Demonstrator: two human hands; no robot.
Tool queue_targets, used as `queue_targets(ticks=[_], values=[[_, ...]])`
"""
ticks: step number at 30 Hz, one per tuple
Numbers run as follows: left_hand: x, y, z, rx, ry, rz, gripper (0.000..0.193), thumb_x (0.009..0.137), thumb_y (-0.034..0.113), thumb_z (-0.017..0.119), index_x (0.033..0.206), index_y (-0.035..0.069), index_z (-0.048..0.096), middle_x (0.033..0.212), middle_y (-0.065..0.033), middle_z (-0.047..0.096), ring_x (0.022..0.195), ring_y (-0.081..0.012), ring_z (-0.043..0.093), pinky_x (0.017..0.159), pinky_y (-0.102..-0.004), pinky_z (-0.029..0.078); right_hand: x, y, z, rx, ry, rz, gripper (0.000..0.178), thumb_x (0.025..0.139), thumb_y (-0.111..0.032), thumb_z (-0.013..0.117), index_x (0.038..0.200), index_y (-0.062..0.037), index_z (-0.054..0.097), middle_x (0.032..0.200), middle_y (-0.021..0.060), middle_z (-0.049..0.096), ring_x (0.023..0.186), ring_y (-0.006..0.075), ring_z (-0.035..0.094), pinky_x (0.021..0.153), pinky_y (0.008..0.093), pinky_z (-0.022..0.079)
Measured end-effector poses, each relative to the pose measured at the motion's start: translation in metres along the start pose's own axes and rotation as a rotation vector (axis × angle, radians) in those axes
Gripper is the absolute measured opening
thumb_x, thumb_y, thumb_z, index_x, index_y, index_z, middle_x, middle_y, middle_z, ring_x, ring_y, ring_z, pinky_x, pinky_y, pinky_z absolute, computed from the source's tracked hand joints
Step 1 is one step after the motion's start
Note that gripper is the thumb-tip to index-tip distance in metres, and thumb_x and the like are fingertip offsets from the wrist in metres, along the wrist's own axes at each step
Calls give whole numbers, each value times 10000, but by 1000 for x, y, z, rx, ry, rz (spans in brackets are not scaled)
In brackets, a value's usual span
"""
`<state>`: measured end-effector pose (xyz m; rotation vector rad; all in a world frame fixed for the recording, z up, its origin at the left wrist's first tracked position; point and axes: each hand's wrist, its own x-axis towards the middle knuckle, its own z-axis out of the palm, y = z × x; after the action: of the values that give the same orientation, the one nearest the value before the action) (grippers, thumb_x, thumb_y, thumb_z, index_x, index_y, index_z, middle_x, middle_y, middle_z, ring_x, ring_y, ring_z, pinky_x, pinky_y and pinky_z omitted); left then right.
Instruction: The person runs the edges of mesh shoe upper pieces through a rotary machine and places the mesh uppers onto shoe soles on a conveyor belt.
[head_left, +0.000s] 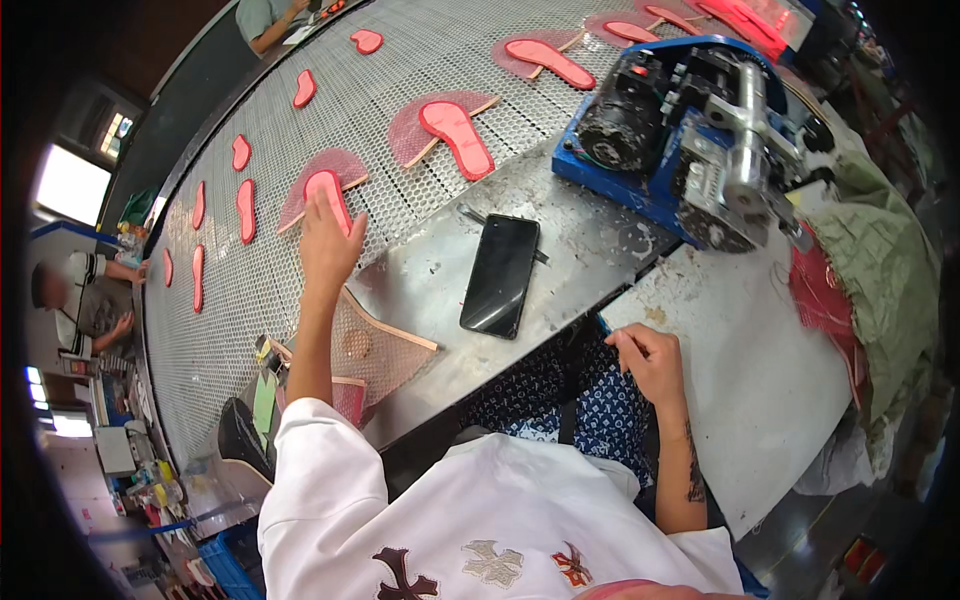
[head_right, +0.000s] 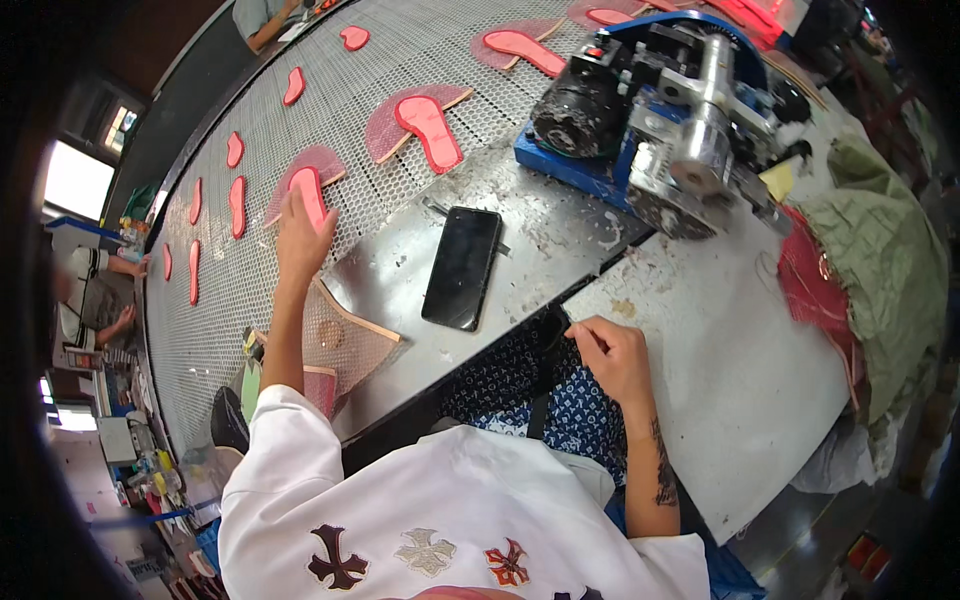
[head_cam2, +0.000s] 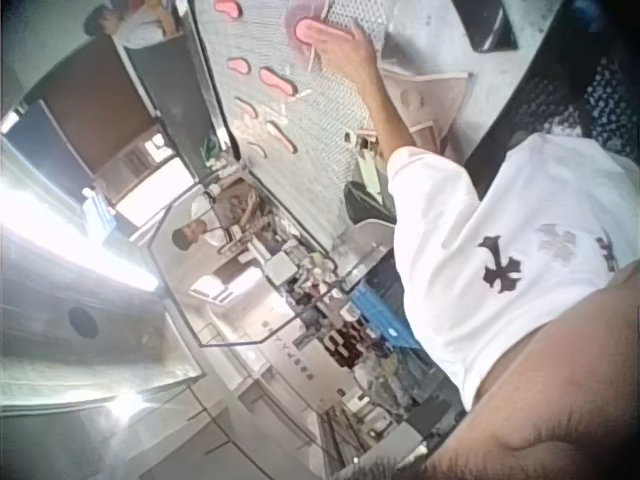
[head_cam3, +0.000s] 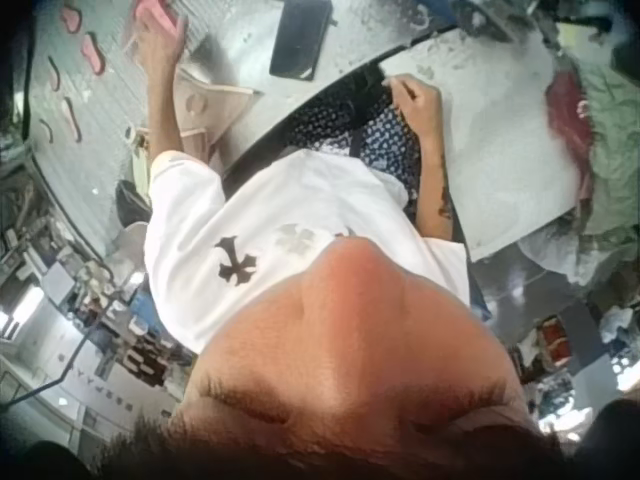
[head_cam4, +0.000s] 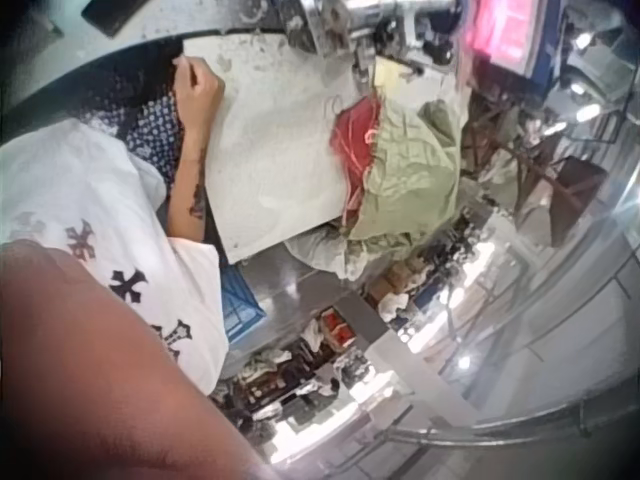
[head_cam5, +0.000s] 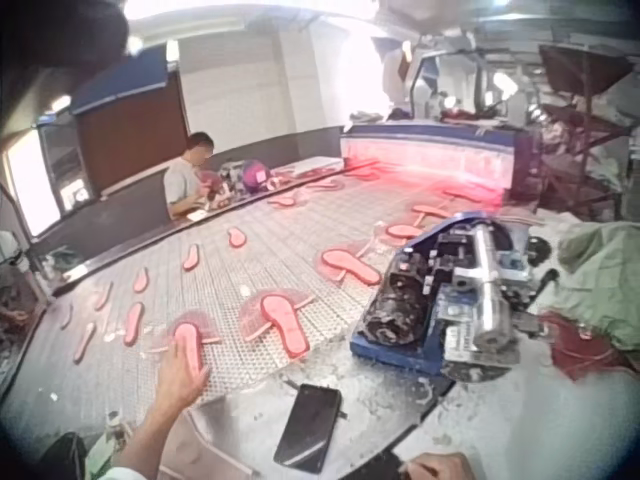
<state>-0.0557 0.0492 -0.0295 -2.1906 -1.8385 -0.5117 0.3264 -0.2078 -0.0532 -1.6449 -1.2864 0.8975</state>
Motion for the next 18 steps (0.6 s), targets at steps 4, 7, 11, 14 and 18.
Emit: queue_targets(ticks=[4, 7, 11, 14, 18], values=[[-26, 73, -30, -416, 84, 354, 679, 824, 137, 643, 1410, 0, 326, 1349, -249, 427, 1251, -404, 433, 1042, -435, 367, -6, 10, -1, 22, 50, -67, 198, 918, -140, 570, 826, -10, 689, 550, 24, 576, 486, 72, 521, 469, 240, 396], [-61, 123, -39, -606, 51, 388, 590, 808, 34, 608, 1367, 28, 421, 1318, -227, 470, 1218, -393, 464, 1032, -426, 375, -5, 9, 1, 18, 92, -66, 206, 918, -159, 572, 830, -14, 690, 553, 27, 580, 486, 76, 520, 470, 253, 399], [-107, 187, -43, -786, 63, 505, 522, 799, -14, 583, 1313, 36, 502, 1288, -203, 510, 1189, -370, 496, 1020, -413, 387, -5, 16, -7, -10, 57, -158, 215, 909, -214, 588, 841, -39, 691, 629, 73, 621, 529, 118, 574, 524, 274, 438], [-143, 219, -39, -942, -74, 433, 401, 801, -38, 567, 1194, 37, 586, 1094, -196, 612, 961, -334, 624, 777, -373, 515, -10, 20, -13, 67, -1, -87, 232, 905, -237, 594, 836, -38, 692, 627, 63, 627, 528, 109, 564, 524, 273, 436], [-200, 252, -66, -939, -325, 898, 307, 775, -20, 596, 1063, 66, 655, 700, -63, 607, 623, -251, 619, 555, -346, 493, -17, 31, -9, 136, -8, -160, 244, 931, -226, 572, 841, -33, 690, 560, 19, 570, 519, 74, 505, 503, 253, 389]])
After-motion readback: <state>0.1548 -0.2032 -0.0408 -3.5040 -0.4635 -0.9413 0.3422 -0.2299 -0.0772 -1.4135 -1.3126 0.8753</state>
